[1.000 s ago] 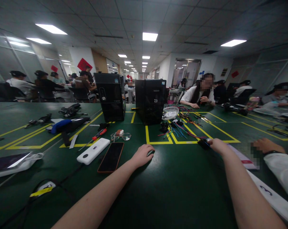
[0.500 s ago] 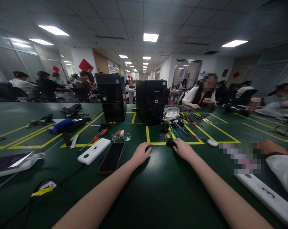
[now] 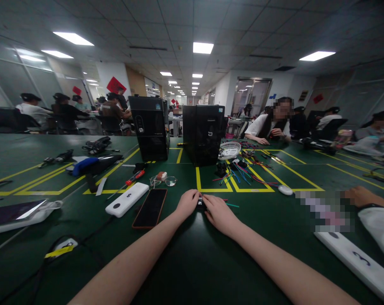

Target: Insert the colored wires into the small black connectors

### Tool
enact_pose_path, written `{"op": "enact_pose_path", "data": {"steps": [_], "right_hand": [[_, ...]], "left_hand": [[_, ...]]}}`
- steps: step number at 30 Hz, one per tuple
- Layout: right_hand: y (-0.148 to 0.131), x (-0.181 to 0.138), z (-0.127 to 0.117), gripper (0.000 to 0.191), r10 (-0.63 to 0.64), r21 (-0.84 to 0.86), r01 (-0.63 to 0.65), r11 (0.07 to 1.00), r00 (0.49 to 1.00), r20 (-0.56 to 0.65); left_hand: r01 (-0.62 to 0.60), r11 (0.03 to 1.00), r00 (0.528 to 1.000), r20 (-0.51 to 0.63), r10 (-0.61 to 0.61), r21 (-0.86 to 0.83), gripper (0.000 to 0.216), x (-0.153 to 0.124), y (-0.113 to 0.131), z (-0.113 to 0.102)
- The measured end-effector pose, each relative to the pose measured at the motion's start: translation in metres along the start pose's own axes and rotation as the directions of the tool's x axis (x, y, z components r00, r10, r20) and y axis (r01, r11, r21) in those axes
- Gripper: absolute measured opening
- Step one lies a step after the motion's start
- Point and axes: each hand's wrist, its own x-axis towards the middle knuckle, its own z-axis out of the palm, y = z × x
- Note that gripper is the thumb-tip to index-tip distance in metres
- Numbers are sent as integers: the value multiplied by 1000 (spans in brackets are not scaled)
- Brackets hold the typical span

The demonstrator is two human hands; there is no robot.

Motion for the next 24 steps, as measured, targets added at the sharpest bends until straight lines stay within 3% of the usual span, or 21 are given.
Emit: {"op": "enact_pose_path", "data": {"steps": [13,24], "right_hand": [[-3,3,-2,45,2,36,2,999,996,-93],[-7,2,5,47,-35,-12,34,999,991,-126]], "left_hand": [[110,984,992,51,-118,142,37,-3,10,3],[74,984,997,3,-76,160,36,-8,10,4]]}}
